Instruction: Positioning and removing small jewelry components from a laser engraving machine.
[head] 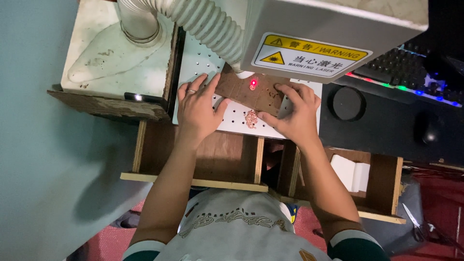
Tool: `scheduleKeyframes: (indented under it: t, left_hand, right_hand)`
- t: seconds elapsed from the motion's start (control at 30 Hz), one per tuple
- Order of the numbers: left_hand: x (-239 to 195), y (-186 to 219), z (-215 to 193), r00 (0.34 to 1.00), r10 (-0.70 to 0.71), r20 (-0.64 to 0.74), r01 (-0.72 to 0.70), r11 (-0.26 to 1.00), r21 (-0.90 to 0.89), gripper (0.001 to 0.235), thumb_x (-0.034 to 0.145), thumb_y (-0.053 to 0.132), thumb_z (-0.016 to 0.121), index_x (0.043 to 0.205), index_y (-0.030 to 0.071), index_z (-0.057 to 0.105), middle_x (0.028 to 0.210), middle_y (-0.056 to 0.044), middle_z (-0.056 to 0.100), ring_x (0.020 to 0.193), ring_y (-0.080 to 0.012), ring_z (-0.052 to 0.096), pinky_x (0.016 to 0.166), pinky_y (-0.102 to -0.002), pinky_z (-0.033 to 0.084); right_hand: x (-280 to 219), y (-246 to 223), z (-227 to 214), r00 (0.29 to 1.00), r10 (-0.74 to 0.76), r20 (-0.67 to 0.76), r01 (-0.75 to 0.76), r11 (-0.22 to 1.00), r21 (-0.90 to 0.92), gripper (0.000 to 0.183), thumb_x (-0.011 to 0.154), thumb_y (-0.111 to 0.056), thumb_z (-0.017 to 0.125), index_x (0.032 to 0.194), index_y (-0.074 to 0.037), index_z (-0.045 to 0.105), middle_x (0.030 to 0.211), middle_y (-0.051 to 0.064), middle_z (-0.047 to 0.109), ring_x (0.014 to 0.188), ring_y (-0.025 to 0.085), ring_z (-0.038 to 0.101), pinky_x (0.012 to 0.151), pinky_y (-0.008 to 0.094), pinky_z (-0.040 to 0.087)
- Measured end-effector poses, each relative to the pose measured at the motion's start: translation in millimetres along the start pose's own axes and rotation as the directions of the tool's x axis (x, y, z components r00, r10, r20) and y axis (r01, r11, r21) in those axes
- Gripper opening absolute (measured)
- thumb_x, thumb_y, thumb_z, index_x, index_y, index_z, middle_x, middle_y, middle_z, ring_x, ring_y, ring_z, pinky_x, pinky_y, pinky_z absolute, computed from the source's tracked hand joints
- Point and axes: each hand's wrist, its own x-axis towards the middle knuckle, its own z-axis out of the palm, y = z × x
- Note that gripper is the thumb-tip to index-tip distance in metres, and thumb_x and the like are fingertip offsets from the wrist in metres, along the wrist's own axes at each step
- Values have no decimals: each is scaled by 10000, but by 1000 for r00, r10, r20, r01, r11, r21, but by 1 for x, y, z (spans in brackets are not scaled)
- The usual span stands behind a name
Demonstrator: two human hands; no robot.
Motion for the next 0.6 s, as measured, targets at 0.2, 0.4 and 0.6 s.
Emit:
scheduleKeyframes:
  t: [0.2, 0.4, 0.6]
  left_hand:
    - [1, -3, 4, 1000, -3, 2, 3, 1000, 2, 645, 966, 463, 651, 1521, 166, 509, 1212, -130, 758, 1474, -202, 429, 1186, -477, 193]
    - [0, -2, 2, 1000, 15, -19, -15, 1000, -13, 642, 965, 442, 660, 1519, 155, 514, 1219, -139, 755, 1466, -212, 436, 1181, -485, 198]
    - [-1, -2, 2, 999, 21, -44, -21, 1000, -5, 634, 958, 451, 665, 1502, 152, 537, 1188, -149, 764, 1456, -209, 453, 1179, -478, 208]
  right_hand:
    - [0, -3, -1, 1000, 12, 7, -12, 1000, 2, 759, 682, -545, 935, 1288, -166, 677, 1233, 131, 567, 1262, 366, 518, 1088, 596, 272]
    - [1, -4, -3, 1000, 4, 15, -4, 1000, 5, 750, 687, -502, 944, 1294, -159, 667, 1248, 138, 564, 1265, 373, 512, 1081, 607, 272]
    - [0, -4, -2, 1000, 8, 7, -8, 1000, 9, 753, 690, -523, 943, 1291, -164, 668, 1241, 127, 564, 1259, 363, 514, 1086, 606, 272]
